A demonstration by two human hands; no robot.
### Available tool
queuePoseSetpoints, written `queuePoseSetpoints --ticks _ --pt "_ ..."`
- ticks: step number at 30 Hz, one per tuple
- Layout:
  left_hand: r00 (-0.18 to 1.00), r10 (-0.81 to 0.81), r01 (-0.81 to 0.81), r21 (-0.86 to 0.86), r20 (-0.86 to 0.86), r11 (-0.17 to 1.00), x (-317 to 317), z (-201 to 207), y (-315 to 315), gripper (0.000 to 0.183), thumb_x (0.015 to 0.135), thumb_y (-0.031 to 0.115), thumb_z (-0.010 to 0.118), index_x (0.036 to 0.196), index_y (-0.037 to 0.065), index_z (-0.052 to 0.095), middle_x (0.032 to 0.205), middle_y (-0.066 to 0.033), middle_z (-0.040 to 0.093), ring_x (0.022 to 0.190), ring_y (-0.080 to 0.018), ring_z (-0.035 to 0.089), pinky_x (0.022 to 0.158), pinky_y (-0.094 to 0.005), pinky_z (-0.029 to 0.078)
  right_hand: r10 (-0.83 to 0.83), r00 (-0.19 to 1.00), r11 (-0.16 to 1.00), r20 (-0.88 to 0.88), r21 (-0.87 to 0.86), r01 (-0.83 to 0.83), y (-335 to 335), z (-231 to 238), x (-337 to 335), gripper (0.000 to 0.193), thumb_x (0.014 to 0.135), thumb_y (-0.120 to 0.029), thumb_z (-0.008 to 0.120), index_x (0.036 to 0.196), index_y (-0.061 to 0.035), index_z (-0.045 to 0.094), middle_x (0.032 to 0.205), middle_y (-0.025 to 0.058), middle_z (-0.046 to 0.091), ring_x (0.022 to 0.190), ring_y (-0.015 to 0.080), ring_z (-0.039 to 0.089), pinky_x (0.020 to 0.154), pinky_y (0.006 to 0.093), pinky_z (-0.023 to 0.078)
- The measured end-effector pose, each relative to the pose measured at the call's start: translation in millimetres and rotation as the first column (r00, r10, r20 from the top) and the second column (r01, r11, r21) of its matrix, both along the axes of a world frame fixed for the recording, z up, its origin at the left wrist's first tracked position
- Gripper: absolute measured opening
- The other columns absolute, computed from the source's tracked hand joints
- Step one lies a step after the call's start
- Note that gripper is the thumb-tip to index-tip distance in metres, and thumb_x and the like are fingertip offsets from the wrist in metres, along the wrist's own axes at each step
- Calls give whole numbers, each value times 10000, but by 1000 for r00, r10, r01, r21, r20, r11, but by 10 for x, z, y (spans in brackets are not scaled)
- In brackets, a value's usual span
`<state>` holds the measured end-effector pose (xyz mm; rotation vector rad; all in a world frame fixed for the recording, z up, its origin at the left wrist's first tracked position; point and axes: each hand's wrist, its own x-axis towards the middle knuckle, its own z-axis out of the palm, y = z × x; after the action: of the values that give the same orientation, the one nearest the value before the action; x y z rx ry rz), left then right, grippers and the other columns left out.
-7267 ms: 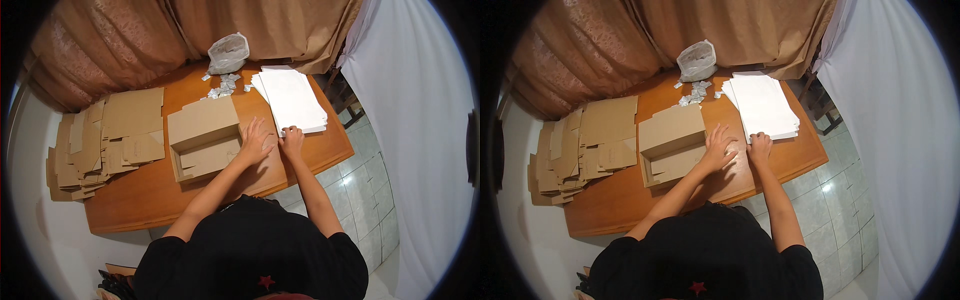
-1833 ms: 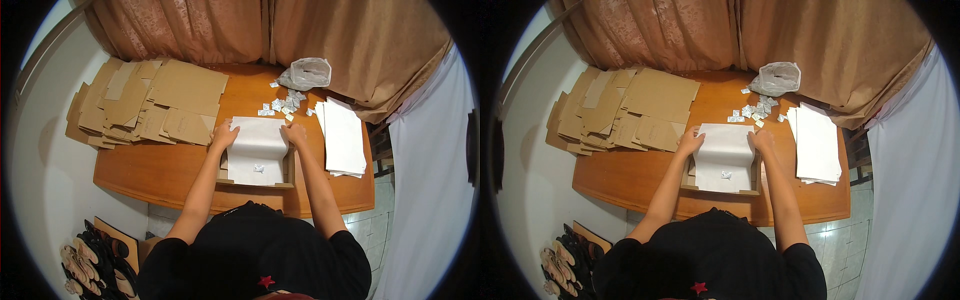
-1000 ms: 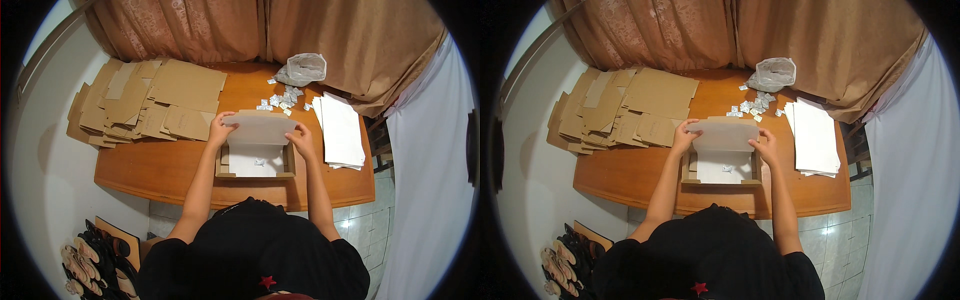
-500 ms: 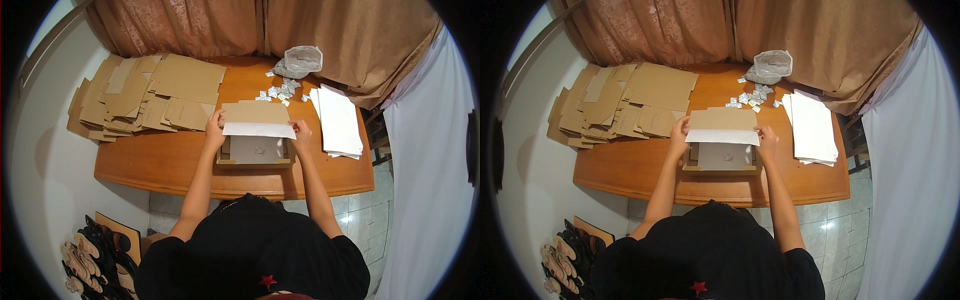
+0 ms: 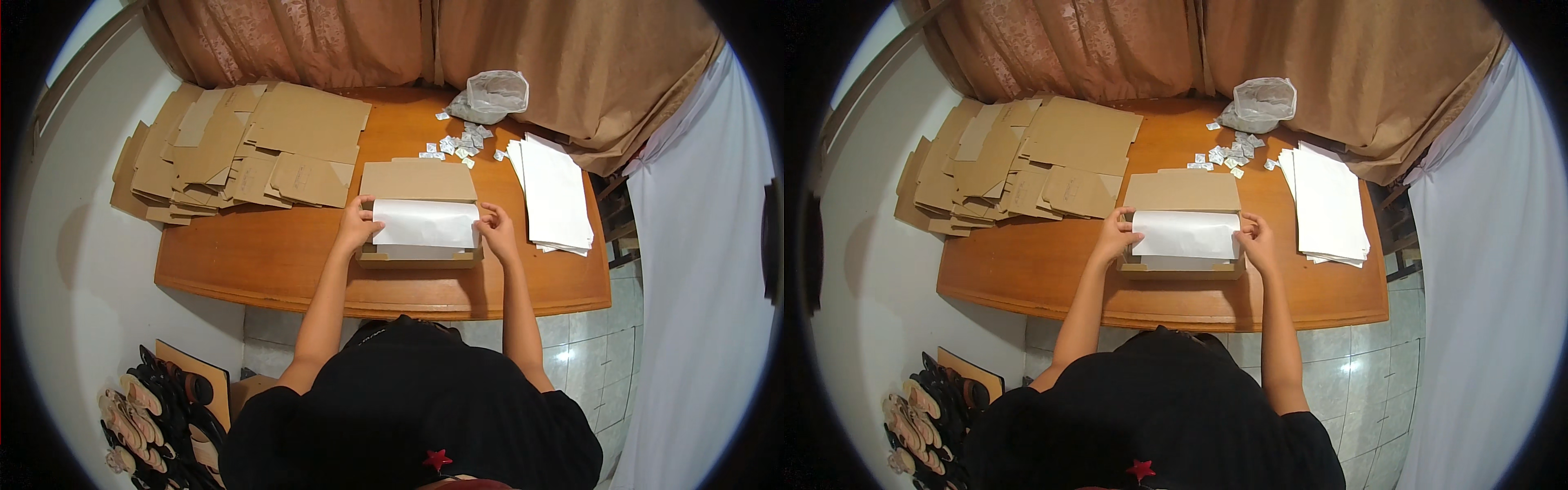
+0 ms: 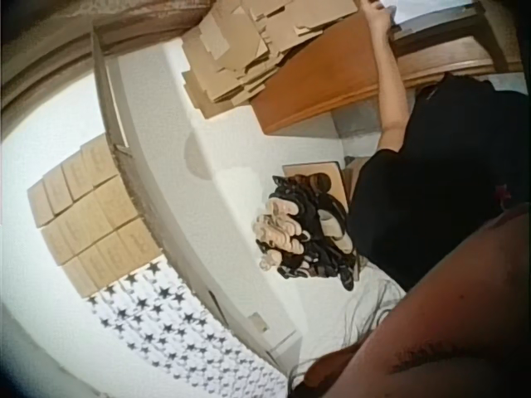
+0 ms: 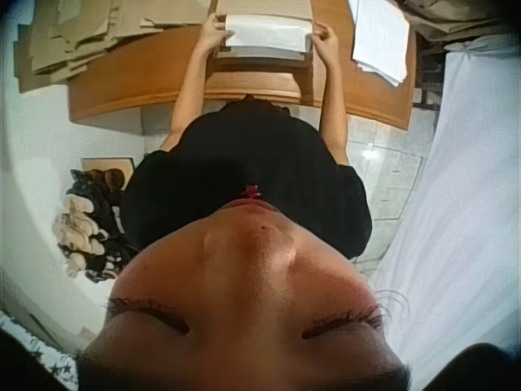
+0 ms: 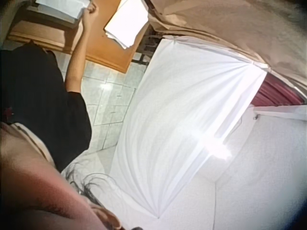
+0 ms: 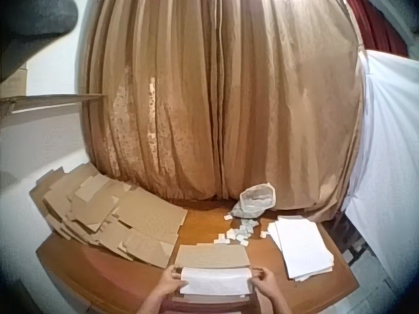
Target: Fold flat cardboard into shoe boxes and store them on a high shelf.
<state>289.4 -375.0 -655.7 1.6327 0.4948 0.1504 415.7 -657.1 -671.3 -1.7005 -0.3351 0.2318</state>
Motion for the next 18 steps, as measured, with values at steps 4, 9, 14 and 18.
queuePoseSetpoints --ticks 4,9,14,18 --pt "999 30 -21 330 -21 944 -23 2 -21 499 640 -65 680 1104 23 517 810 -122 641 724 -192 614 621 -296 484 -45 993 989 110 -136 60 32 -44 -23 423 701 -14 644 1110 -5 533 726 27 584 601 88 514 549 221 413" --pt "998 0 26 468 -56 883 -168 66 -41 426 634 -34 691 1037 15 562 814 -121 642 729 -221 611 649 -311 484 26 947 904 321 -412 115 29 -13 -162 363 710 -106 664 1053 -28 577 765 51 592 598 129 524 569 257 430" --pt "999 44 -37 557 1 830 -299 6 51 396 687 54 685 1063 36 560 908 -149 624 797 -197 595 704 -309 483 -126 914 902 387 -339 268 3 -156 44 391 726 -177 660 1067 -10 565 964 140 586 783 221 573 666 325 465" --pt "990 119 -51 619 -70 784 -344 -123 39 384 738 91 657 1091 -10 544 969 -163 619 889 -234 602 753 -319 483 -179 922 891 343 -341 300 161 -329 353 494 759 -217 650 1160 23 489 1066 180 553 905 242 552 756 332 465"
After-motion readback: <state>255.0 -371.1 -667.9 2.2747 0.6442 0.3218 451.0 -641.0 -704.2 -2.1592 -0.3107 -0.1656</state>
